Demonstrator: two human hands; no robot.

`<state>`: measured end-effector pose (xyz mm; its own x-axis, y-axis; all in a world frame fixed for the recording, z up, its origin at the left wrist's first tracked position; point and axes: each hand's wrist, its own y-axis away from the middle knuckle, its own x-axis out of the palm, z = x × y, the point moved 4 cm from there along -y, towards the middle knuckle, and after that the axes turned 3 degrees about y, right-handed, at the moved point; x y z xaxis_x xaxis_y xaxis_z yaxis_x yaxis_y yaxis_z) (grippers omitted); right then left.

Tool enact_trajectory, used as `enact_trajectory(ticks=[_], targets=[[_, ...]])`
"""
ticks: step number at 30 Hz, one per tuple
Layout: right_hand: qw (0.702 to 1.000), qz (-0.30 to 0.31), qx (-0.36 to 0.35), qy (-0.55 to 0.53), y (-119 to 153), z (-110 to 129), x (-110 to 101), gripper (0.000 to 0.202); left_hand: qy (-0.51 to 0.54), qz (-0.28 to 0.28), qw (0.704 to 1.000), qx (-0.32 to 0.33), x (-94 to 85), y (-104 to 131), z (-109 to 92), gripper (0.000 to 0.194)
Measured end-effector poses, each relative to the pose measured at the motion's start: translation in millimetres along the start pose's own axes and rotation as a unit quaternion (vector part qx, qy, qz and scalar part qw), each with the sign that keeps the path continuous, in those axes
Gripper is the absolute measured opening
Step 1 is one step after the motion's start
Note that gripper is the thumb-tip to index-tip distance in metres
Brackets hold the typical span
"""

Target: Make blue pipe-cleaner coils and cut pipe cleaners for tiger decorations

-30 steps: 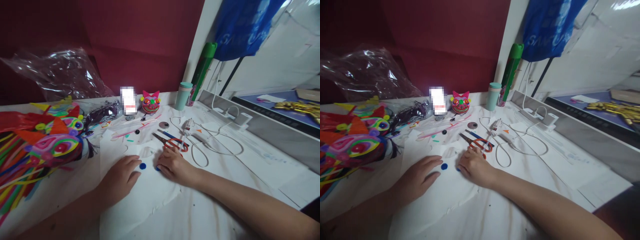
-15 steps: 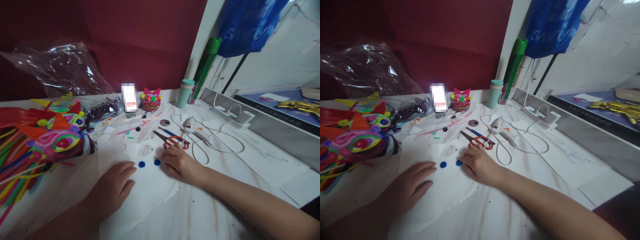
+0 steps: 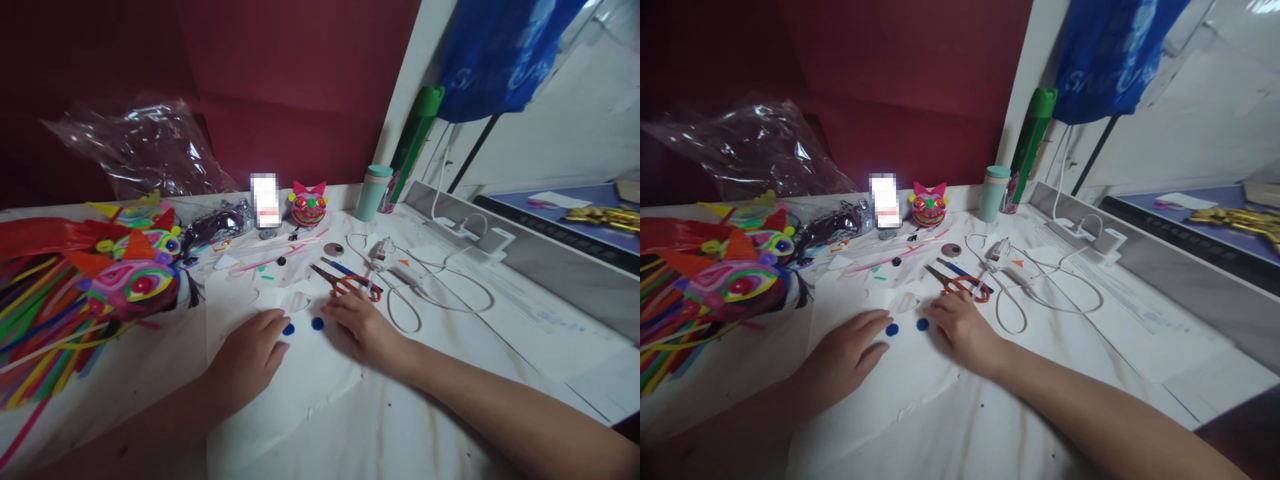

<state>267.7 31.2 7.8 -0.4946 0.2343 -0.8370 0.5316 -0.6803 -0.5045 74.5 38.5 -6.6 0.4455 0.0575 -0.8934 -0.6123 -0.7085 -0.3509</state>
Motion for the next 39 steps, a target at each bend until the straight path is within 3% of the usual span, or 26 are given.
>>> enact_trajectory(ticks=[4, 12, 17, 21, 27, 35, 39], targets=[[0.998, -0.049, 0.038, -0.012, -1.4, -9.8, -11.4, 0.024, 0.006, -0.012, 1.000, -0.003, -5.5, 4.1, 5.5, 0.024], [0.997, 0.052, -0.024, 0.051, -1.3, 8.2, 17.7, 0.023, 0.014, -0.017, 1.000, -0.012, -11.2, -5.0, 3.4, 0.023], [0.994, 0.061, -0.047, 0.076, 0.9, 10.3, 27.8, 0.022, -0.012, 0.063, 0.998, 0.025, -2.2, -6.7, 0.5, 0.018], [0.995, 0.065, -0.042, 0.056, 0.7, 9.6, 26.8, 0.021, -0.066, 0.097, 0.992, 0.041, -11.1, 13.3, 5.7, 0.020], [0.996, 0.054, -0.046, 0.052, 0.5, 9.8, 26.5, 0.022, -0.034, 0.052, 0.998, 0.000, -26.4, 42.5, 12.9, 0.023], [0.995, 0.059, -0.060, 0.050, 0.5, 19.8, 36.8, 0.023, -0.025, 0.050, 0.998, 0.008, -24.8, 42.7, 9.7, 0.017], [0.997, 0.026, -0.070, 0.029, -3.2, 17.9, 20.5, 0.027, -0.053, 0.009, 0.998, 0.014, -26.4, 51.8, 16.5, 0.025]])
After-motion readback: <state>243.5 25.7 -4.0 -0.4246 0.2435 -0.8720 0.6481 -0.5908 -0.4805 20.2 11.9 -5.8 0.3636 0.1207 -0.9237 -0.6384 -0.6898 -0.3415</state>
